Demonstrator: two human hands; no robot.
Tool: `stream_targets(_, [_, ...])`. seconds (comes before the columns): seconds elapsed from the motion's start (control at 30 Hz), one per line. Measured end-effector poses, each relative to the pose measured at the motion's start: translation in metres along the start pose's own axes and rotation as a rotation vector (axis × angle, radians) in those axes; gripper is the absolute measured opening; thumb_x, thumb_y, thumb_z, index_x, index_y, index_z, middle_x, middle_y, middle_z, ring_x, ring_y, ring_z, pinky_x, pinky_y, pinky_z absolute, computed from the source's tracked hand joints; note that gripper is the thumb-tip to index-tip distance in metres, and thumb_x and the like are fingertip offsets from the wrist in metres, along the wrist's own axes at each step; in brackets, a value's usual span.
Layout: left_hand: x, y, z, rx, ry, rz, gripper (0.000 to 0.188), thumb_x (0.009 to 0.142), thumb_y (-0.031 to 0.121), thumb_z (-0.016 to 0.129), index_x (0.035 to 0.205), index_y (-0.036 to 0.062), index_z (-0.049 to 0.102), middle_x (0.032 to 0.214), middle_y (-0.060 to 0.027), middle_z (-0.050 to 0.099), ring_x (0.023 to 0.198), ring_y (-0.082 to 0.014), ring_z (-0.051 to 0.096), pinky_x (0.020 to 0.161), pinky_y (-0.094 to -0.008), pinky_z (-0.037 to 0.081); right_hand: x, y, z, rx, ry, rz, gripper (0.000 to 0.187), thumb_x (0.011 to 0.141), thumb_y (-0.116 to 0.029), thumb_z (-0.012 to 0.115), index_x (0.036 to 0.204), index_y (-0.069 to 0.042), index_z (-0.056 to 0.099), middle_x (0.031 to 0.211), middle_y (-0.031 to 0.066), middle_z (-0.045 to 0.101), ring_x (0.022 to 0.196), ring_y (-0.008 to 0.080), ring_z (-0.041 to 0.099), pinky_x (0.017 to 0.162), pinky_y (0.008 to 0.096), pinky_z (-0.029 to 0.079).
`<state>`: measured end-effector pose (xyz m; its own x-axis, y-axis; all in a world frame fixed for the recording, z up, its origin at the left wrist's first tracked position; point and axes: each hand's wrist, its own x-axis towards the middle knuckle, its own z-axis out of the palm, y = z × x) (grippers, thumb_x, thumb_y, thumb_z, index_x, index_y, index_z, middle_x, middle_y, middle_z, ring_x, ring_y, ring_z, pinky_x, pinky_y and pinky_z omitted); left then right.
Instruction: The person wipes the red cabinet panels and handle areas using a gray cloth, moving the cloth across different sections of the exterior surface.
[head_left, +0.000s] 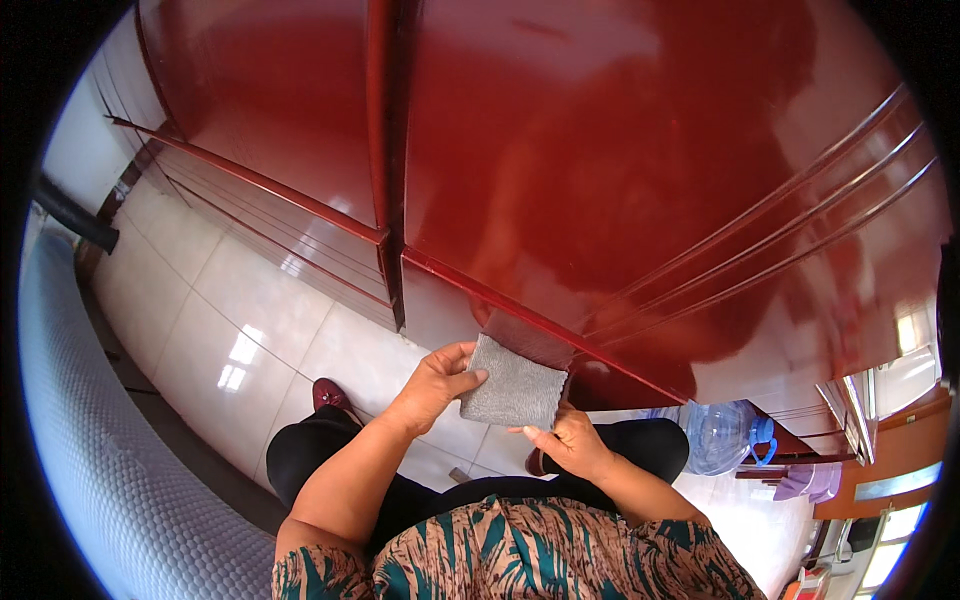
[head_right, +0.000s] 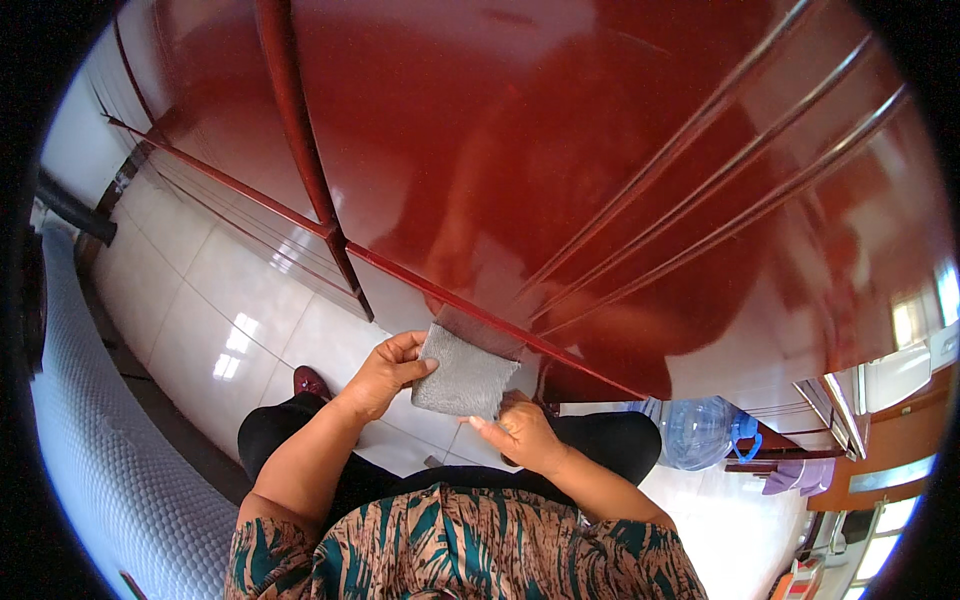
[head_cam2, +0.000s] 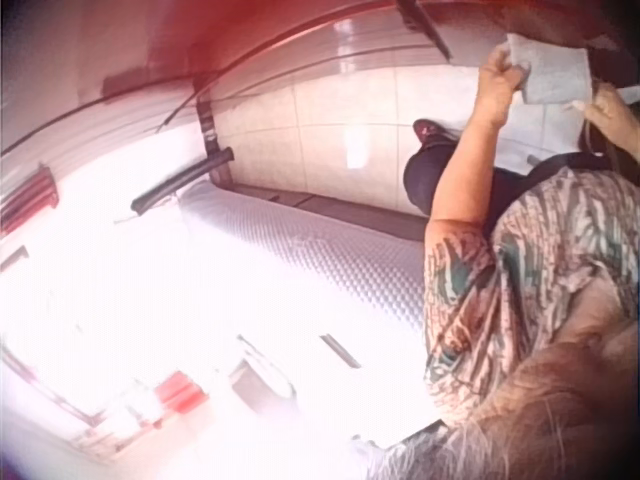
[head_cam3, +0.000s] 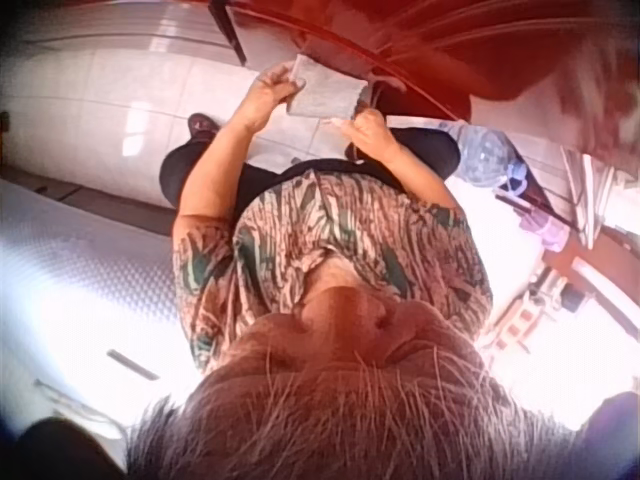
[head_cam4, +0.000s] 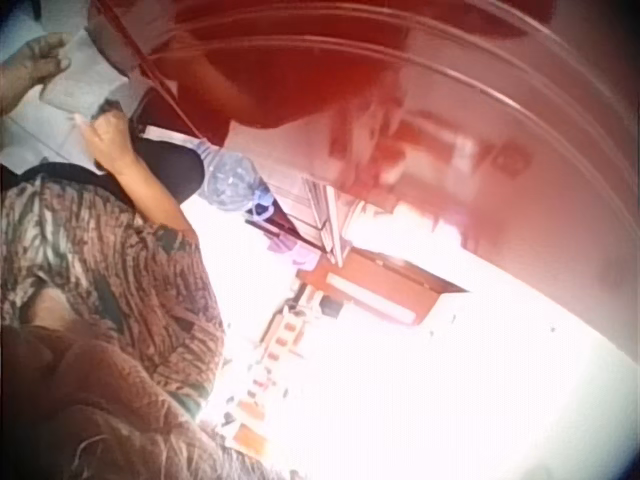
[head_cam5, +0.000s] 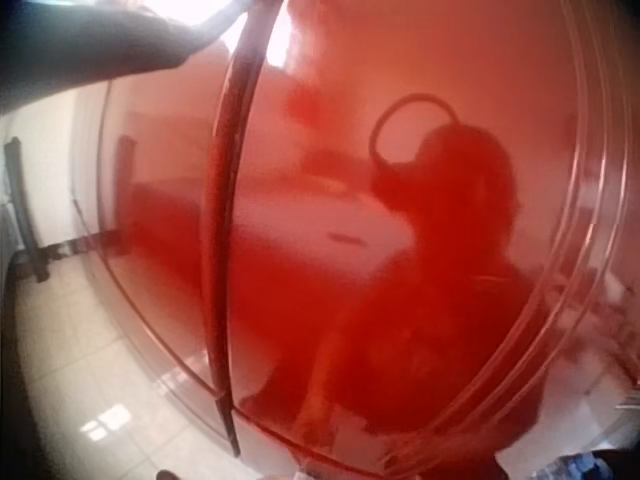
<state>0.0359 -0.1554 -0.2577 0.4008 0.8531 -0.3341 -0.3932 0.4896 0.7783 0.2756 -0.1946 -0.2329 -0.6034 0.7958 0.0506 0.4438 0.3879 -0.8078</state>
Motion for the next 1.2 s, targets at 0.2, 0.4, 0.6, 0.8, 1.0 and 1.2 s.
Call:
stream_targets(0.2, [-0.004, -0.007, 0.011, 0.146, -0.126, 0.104, 0.037, 0.089, -0.004, 0.056, 0.125, 0.0029, 0.054, 0.109, -0.0023, 0.065, 0.099, -0.0089, 0.059, 0.090, -0.0252, 0.046, -0.042, -0.020, -0.017, 0.088, 0.034, 0.395, 0.024, 0.087, -0.021, 0.067, 0.094, 0.002, 0.065, 0.083, 0.0105, 0.068, 0.075, 0.0159, 0.065, 0.070, 0.0298, 0.051])
stream_targets(0.4, [-0.014, 0.005, 0.021, 0.223, -0.208, 0.001, 0.036, 0.089, -0.003, 0.057, 0.124, 0.0062, 0.055, 0.107, 0.0008, 0.062, 0.098, -0.0081, 0.056, 0.089, -0.0243, 0.046, -0.031, -0.042, -0.023, -0.026, 0.391, 0.245, 0.042, 0.078, -0.010, 0.073, 0.117, -0.005, 0.057, 0.104, 0.0123, 0.063, 0.084, 0.0184, 0.066, 0.066, 0.0283, 0.049])
stream_targets(0.6, [-0.014, 0.001, 0.024, 0.501, -0.394, 0.118, 0.045, 0.085, -0.004, 0.057, 0.129, 0.0076, 0.053, 0.107, -0.0062, 0.064, 0.099, -0.0174, 0.060, 0.091, -0.0305, 0.046, 0.003, -0.022, -0.017, 0.173, -0.024, 0.291, 0.064, 0.079, -0.032, 0.073, 0.130, -0.001, 0.048, 0.114, 0.0220, 0.062, 0.104, 0.0362, 0.060, 0.087, 0.0418, 0.048])
stream_targets(0.8, [-0.015, 0.003, 0.030, 0.972, -0.055, 0.428, 0.045, 0.083, 0.000, 0.063, 0.127, 0.0062, 0.052, 0.102, -0.0051, 0.064, 0.091, -0.0123, 0.061, 0.078, -0.0274, 0.050, -0.016, -0.025, -0.022, -0.343, 0.317, 0.183, 0.028, 0.070, -0.007, 0.066, 0.096, -0.001, 0.063, 0.093, 0.0131, 0.067, 0.082, 0.0313, 0.061, 0.074, 0.0387, 0.050])
stream_targets(1.0, [-0.006, -0.015, 0.030, 0.874, -0.142, 0.170, 0.041, 0.086, 0.010, 0.064, 0.126, 0.0077, 0.052, 0.106, -0.0075, 0.066, 0.096, -0.0161, 0.063, 0.083, -0.0307, 0.050, -0.042, -0.022, -0.045, -0.609, 0.681, 0.079, 0.032, 0.062, 0.007, 0.058, 0.093, 0.000, 0.063, 0.092, 0.0139, 0.066, 0.083, 0.0325, 0.060, 0.074, 0.0376, 0.049])
stream_targets(1.2, [0.012, -0.030, 0.076, 0.584, -0.476, 0.265, 0.043, 0.091, 0.010, 0.058, 0.133, 0.0077, 0.049, 0.128, -0.0142, 0.057, 0.116, -0.0226, 0.055, 0.098, -0.0336, 0.044, -0.043, -0.018, -0.044, -0.546, 0.741, 0.024, 0.036, 0.061, 0.006, 0.060, 0.096, 0.000, 0.063, 0.093, 0.0121, 0.067, 0.083, 0.0303, 0.060, 0.075, 0.0363, 0.049])
